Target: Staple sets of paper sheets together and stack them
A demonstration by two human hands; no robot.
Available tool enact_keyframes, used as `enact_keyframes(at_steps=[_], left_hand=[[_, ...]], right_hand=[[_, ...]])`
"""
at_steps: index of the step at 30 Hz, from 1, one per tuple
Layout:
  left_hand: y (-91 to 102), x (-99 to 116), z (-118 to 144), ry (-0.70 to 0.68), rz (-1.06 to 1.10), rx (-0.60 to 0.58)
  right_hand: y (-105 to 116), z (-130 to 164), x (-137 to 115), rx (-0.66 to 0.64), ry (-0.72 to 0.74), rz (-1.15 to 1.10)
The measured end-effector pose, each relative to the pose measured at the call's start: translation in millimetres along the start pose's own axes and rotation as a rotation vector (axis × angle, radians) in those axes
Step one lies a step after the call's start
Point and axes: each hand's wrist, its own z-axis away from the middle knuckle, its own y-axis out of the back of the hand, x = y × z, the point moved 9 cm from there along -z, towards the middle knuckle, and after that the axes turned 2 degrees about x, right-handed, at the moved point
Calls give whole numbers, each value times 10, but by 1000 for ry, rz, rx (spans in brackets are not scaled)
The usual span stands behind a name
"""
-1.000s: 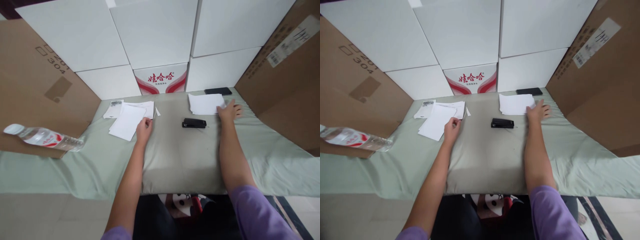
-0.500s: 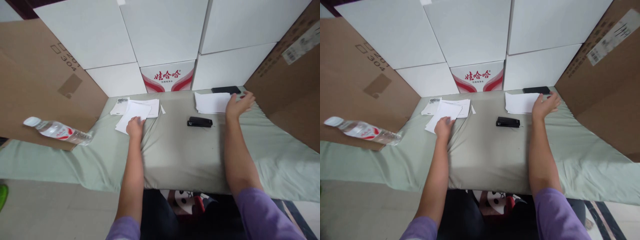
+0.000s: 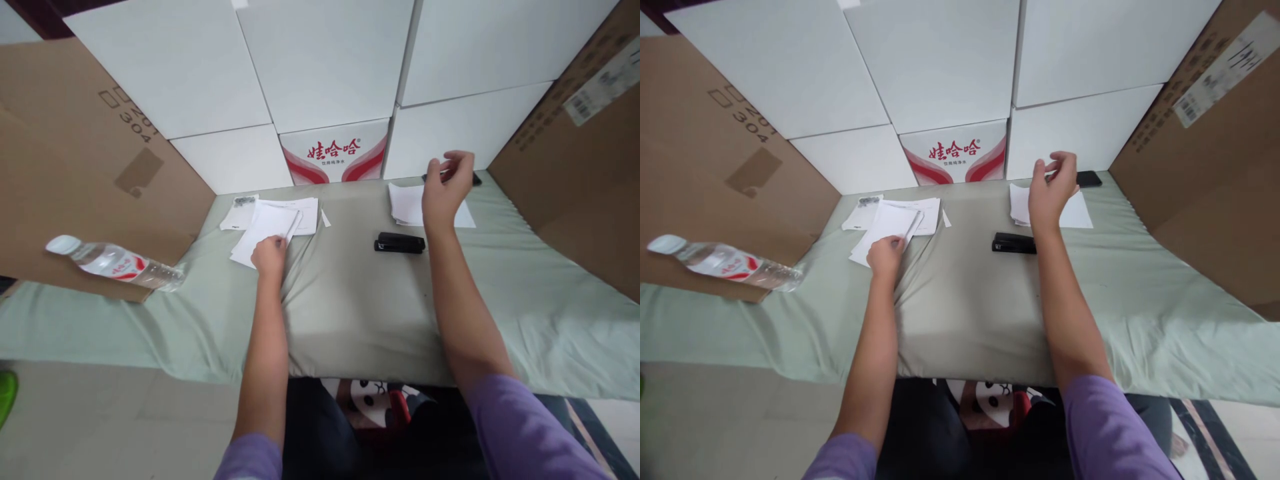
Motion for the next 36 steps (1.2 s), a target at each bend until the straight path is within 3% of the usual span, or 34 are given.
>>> enact_keyframes(at_steps=[3, 9, 13, 17, 27, 30, 33, 36], left_hand=[[94, 42, 0, 34, -13, 67], [348, 19, 31, 125, 200, 278], [375, 48, 19, 110, 129, 236], [380, 34, -5, 118, 13, 194], [446, -90, 15, 195, 65, 237], [435, -102, -12, 176, 160, 249], [284, -76, -28, 161, 388, 201], [0, 106, 54, 158, 722, 64]], right_hand=[[-116, 118, -221, -91, 6, -58], [-506, 543, -681, -455, -19, -210], [-753, 875, -870, -624, 30, -265], [-897, 1140, -990, -673, 158, -300], [-1176, 1686, -1056, -932, 213, -261], [-1345, 1959, -990, -1031, 91, -347], [-1549, 2307, -845, -1157, -258, -571], [-1637, 2519, -792, -1199, -550, -794]])
